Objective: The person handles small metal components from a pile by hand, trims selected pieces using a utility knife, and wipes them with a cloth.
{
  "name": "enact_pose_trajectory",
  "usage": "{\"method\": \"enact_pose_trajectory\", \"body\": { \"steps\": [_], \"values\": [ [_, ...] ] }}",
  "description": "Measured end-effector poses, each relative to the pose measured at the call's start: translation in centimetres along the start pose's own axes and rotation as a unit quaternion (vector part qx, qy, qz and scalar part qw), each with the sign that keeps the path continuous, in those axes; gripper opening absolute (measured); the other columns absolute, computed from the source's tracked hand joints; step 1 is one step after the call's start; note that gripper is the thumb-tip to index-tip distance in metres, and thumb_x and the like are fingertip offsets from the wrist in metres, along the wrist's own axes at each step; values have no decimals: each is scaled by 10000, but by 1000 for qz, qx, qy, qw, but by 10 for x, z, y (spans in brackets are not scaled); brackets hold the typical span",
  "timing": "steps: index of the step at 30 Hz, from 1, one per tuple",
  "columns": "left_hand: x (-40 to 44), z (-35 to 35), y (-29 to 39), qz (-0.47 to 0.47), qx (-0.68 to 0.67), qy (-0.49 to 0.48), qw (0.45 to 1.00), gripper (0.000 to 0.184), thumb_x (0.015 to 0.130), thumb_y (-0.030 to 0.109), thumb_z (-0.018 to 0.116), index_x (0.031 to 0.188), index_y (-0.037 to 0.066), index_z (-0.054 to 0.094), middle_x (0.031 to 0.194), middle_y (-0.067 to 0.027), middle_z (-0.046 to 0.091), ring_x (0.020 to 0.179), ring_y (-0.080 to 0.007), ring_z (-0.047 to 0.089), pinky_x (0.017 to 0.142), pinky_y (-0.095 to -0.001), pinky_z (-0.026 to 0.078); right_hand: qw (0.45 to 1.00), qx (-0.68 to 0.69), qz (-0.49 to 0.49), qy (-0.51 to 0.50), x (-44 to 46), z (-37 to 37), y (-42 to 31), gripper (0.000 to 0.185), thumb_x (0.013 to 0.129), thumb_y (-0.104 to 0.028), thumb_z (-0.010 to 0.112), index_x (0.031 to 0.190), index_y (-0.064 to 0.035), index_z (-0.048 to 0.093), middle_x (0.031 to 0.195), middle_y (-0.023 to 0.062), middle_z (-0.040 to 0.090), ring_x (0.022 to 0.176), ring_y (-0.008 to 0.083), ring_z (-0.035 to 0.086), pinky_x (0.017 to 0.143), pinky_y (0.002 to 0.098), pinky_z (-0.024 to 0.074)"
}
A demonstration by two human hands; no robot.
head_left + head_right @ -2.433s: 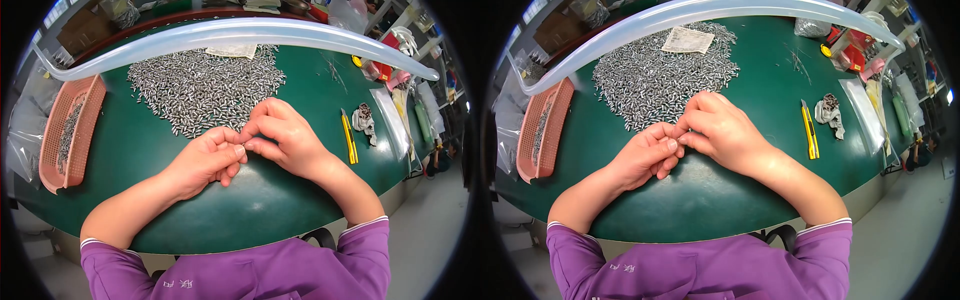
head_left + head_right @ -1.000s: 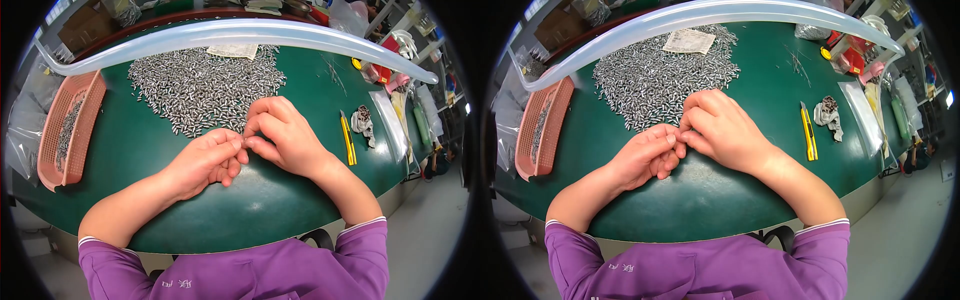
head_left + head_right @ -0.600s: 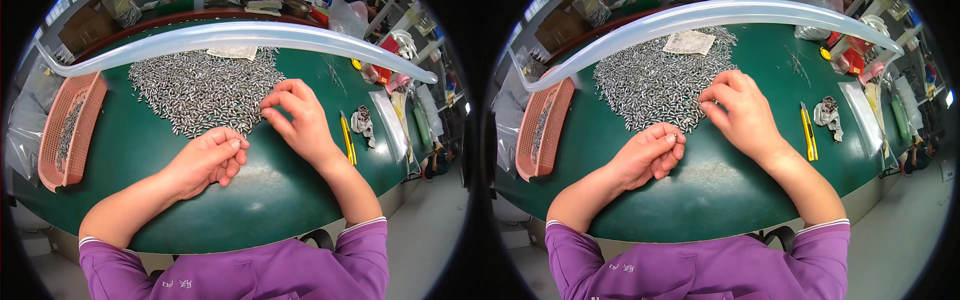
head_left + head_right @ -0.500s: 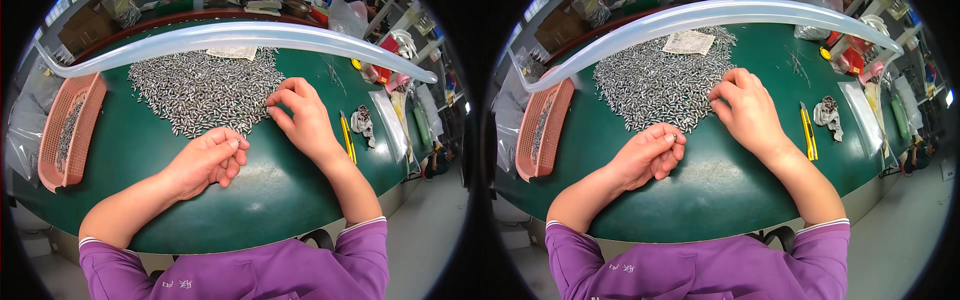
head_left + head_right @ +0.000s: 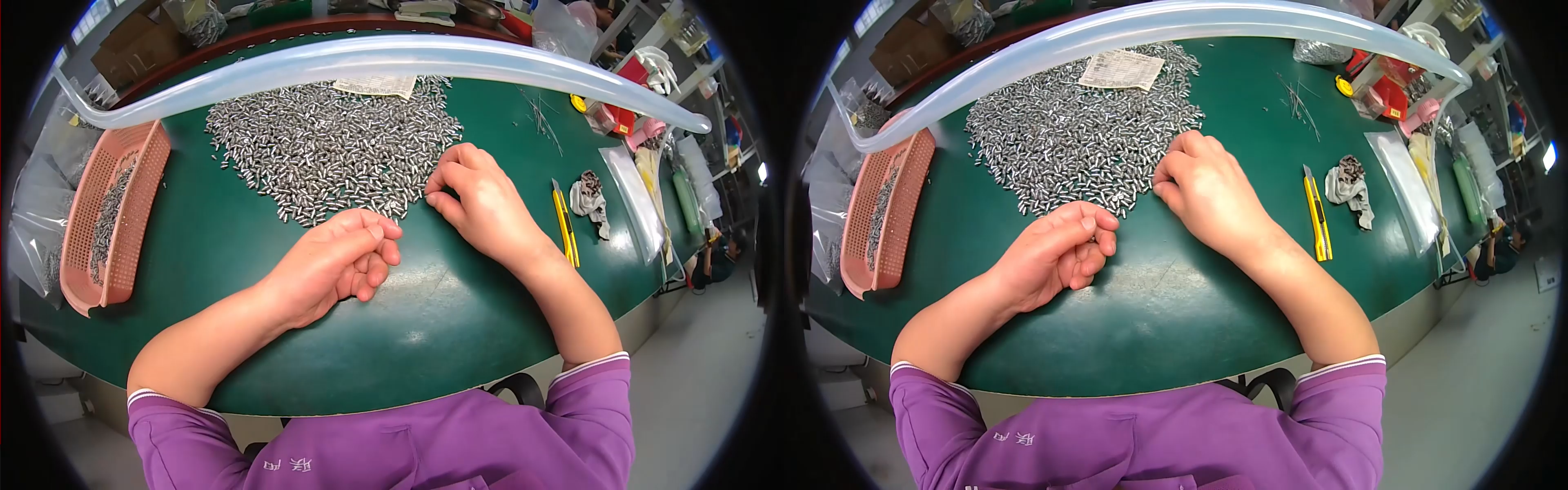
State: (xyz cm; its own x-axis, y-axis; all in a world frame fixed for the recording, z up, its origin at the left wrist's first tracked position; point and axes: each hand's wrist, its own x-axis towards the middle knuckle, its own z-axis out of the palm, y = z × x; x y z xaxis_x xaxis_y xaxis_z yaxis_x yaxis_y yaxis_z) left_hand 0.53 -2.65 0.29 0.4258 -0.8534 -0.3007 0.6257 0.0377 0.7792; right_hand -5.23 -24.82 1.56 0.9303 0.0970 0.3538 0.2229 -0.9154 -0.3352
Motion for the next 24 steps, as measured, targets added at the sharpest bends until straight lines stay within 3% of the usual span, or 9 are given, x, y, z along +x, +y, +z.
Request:
{"method": "enact_pose_trajectory", "body": {
  "steps": [4, 10, 14, 17, 24],
  "values": [
    [0, -1, -1, 1, 14, -4, 1000, 176, 982, 187, 478, 1094, 53, 502, 904, -50, 564, 617, -76, 471, 509, -213, 401, 988, 110, -101, 24, 5, -1, -17, 128, 748, -79, 694, 835, -54, 603, 977, 81, 553, 955, 285, 543, 819, 385, 459],
    [1, -5, -3, 3, 33, -28, 999, 201, 954, 192, 555, 1080, 58, 475, 886, -21, 567, 650, -56, 519, 524, -191, 438, 977, 134, -164, 18, 3, -1, -28, 145, 726, -93, 712, 839, -72, 625, 942, 64, 555, 915, 271, 552, 800, 379, 458],
    [0, -4, -2, -6, 30, -21, 999, 179, 954, 186, 554, 1067, 63, 488, 861, -15, 568, 633, -54, 517, 510, -192, 434, 975, 154, -159, 17, 2, 1, -27, 133, 732, -90, 710, 841, -75, 636, 933, 60, 559, 903, 271, 557, 798, 379, 461],
    [1, -2, -3, 8, 37, -5, 999, 114, 973, 174, 514, 1040, 83, 517, 845, -18, 558, 589, -58, 448, 464, -191, 366, 991, 86, -83, 67, 4, -2, -20, 143, 746, -50, 708, 877, -87, 664, 939, 55, 566, 915, 236, 561, 798, 336, 465],
    [1, -1, -2, 1, 24, -4, 1000, 142, 991, 190, 463, 1044, 74, 526, 844, -28, 559, 592, -66, 450, 458, -197, 367, 997, -5, -18, 72, 2, 4, 0, 111, 730, -78, 706, 828, -85, 653, 935, 68, 563, 898, 272, 559, 788, 388, 475]
  ]
}}
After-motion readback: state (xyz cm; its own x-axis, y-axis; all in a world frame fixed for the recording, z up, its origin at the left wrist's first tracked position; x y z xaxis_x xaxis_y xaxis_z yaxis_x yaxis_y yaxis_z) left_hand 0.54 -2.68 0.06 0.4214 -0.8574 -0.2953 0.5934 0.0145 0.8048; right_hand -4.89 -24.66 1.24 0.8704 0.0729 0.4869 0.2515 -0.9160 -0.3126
